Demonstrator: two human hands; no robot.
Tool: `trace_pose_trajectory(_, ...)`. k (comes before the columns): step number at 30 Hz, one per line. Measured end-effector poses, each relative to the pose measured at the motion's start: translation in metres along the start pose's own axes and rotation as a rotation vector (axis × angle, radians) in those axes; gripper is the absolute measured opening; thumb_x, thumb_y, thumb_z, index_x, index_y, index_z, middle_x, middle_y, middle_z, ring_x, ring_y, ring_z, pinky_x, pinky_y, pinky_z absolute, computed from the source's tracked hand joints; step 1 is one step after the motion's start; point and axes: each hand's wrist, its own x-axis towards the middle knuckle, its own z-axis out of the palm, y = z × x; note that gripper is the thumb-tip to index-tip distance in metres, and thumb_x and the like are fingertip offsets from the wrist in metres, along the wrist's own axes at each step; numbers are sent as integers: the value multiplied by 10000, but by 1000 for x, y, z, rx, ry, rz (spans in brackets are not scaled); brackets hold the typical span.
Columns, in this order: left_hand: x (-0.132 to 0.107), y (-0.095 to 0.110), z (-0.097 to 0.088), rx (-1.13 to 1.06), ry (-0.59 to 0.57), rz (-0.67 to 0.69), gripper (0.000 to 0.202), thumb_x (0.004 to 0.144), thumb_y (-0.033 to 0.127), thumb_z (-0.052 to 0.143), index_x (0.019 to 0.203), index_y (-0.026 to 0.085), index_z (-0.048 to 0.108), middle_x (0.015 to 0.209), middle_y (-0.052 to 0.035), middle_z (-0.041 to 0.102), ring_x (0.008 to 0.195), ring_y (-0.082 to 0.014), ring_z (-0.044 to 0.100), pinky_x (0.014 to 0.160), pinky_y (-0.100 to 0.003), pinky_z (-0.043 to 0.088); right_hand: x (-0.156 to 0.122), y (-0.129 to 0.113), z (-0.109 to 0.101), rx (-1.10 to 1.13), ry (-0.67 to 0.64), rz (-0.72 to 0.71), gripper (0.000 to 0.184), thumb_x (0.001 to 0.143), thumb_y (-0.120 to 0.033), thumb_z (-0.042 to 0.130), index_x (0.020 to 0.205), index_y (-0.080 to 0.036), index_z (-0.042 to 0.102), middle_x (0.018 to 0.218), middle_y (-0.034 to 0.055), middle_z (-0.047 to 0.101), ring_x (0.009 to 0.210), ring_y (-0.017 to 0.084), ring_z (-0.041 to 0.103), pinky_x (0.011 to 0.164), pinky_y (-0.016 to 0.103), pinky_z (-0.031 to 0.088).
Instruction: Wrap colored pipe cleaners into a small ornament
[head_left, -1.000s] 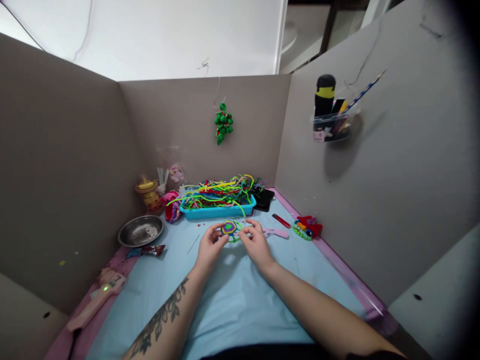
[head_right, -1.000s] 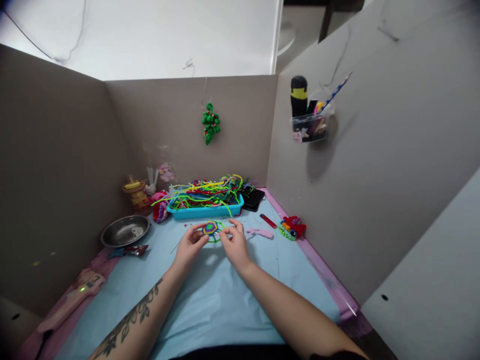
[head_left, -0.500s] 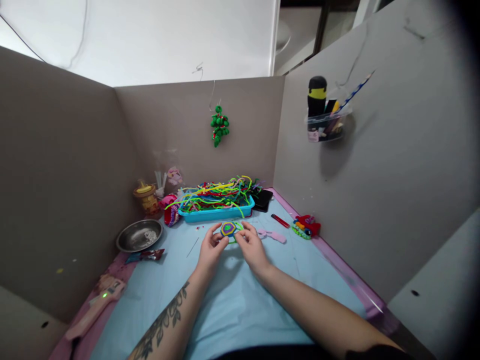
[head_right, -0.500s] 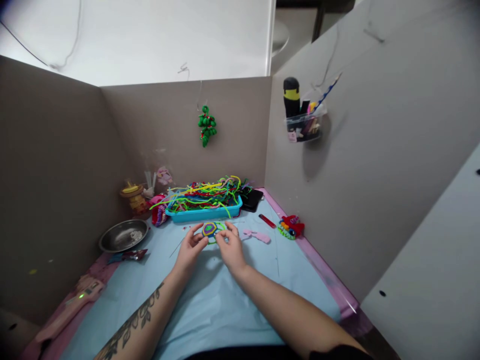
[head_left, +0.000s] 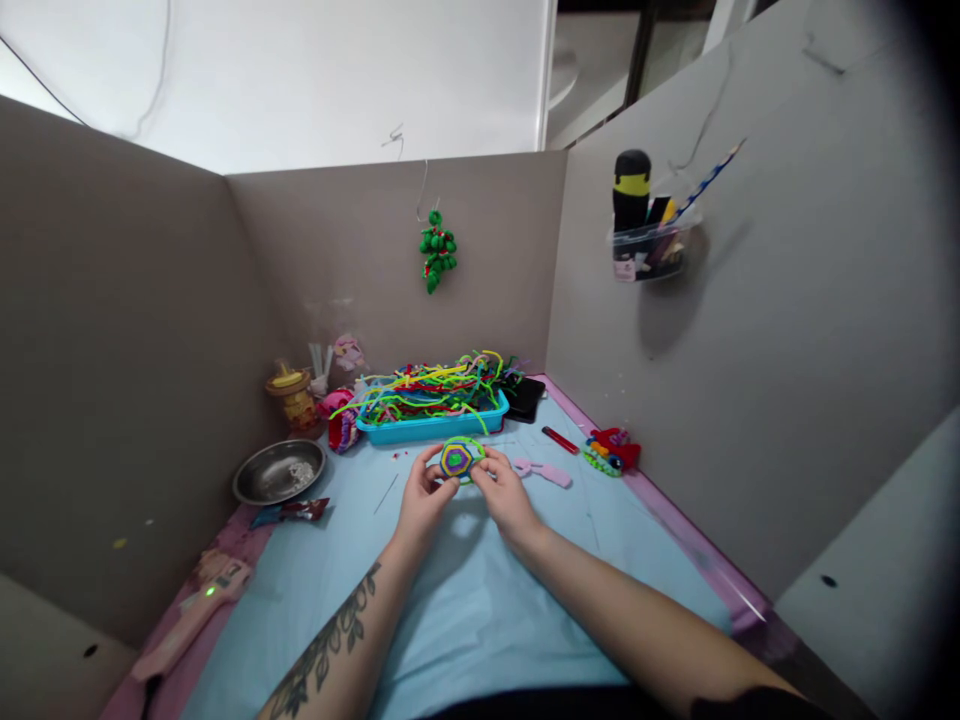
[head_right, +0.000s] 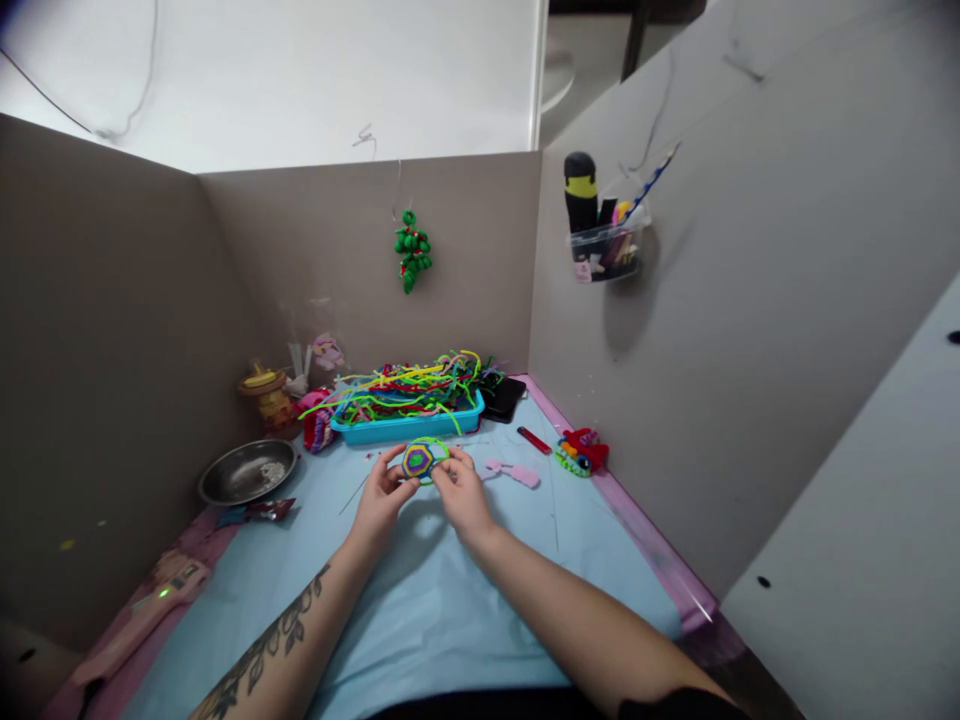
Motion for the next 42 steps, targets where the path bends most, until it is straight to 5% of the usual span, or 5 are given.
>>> trace_pose_trajectory(6, 0, -2, -1, 29, -11, 18, 556, 672, 204, 669, 1185, 193, 455, 751, -5, 622, 699, -135, 572, 653, -236, 416, 6, -1, -2, 58, -33, 65, 182, 696, -327, 579, 589, -183, 609, 1088, 61, 554, 1089, 228, 464, 961, 336, 303)
trace_pose_trajectory(21, -1, 4, 3, -23, -51, -66, 666, 643, 234, 707, 1240, 171, 420, 802, -23, 656, 731, -146, 594, 669, -238, 419, 4, -8, -4, 132, -94, 139, 175, 656, -324, 567, 560, -178, 572, 621, -11, 544, 663, 160, 499, 624, 264, 388)
trace_pose_trajectory(30, 1, 0, 3, -91, -41, -120, 667, 619, 235, 732, 1207, 178, 423, 837, -34, 672, 764, -158, 612, 705, -260, 428, 2, -4, -3, 84, -52, -6, 216, 711, -357, 558, 585, -181, 544, 744, 16, 569, 778, 177, 510, 738, 288, 396)
trace_pose_trajectory(42, 0, -4, 4, -74, -87, -135, 618, 604, 261, 742, 1149, 194, 458, 830, -37, 677, 804, -179, 621, 742, -292, 437, 0, 7, 3, 139, -51, 151, 235, 704, -368, 520, 543, -196, 511, 543, -25, 534, 635, 164, 501, 605, 268, 381)
